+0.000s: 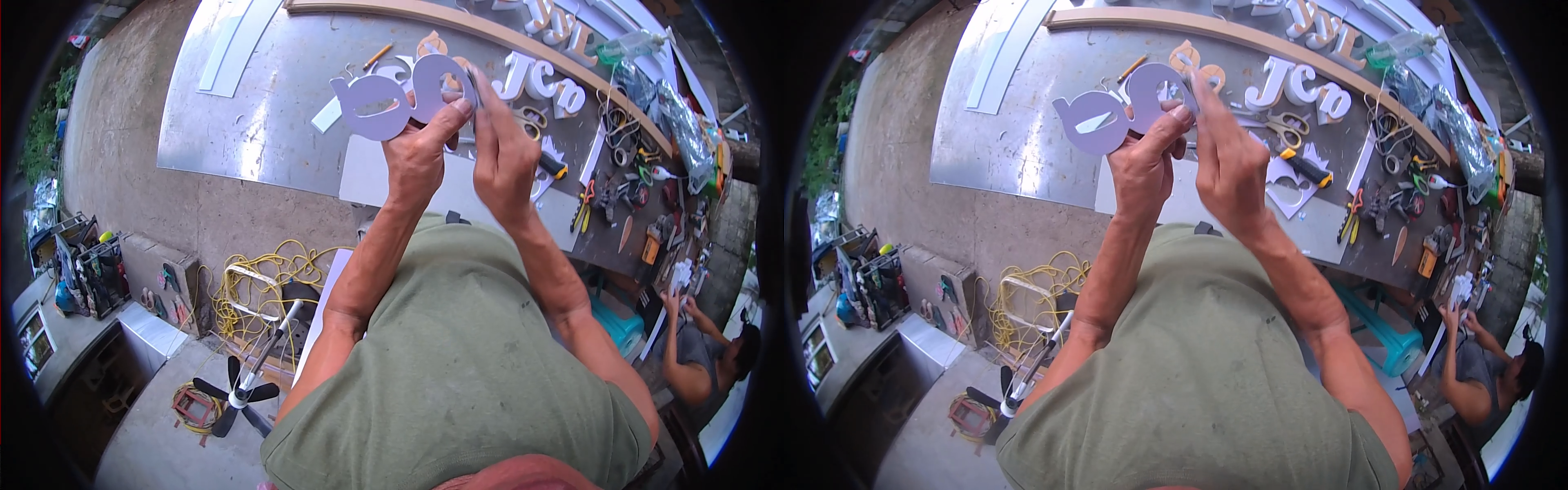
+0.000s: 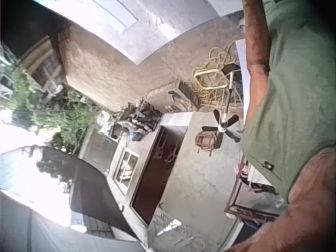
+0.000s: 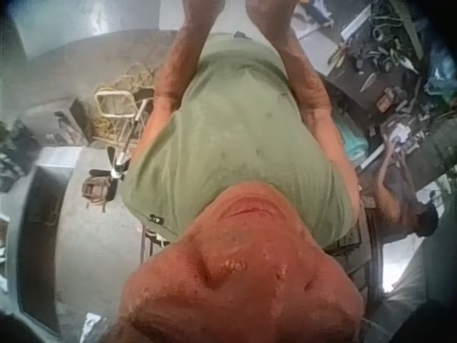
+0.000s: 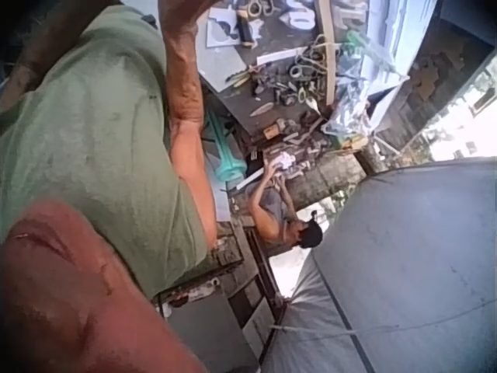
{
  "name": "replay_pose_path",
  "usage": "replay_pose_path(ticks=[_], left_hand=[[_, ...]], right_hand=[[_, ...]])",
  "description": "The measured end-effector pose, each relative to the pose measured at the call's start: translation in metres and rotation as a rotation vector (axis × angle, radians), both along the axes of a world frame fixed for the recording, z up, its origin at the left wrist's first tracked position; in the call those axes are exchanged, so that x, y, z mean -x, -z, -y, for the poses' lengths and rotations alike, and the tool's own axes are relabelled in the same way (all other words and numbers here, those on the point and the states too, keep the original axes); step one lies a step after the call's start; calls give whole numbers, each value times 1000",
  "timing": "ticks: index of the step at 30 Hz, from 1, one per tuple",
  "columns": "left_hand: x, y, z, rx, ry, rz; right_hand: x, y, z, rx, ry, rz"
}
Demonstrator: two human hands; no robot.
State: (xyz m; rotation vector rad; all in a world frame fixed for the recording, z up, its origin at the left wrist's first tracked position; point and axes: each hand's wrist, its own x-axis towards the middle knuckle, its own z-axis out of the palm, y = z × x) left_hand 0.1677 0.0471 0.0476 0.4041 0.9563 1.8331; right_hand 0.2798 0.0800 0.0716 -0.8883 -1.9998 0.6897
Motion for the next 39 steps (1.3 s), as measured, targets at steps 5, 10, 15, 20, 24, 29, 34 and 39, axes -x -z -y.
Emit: replay_pose_path(ticks=[5,10,15,20,24,29,34,39], left_hand=[[4,2,2,-20,14,22],[8,3,1,-25,8,-12],[4,4,1,-49,-30,39],[7,9,0,0,8,3],[7,10,-3,-26,-21,37],[6,14,1,2,9,31],[12,8,-4,0,-40,39],[12,10,1,-23,-8,47]], right_hand=[[0,0,0,80,9,56],[-1,13,11,-44,-34,-36],[5,2,-8,3,-62,24],[2,13,-3,-73,-55,51],[6,11,-1,-162,-36,65],[5,12,-6,-146,-48,50],[-2,17,10,54,-84,-33],[-6,15,10,142,-50,-182]])
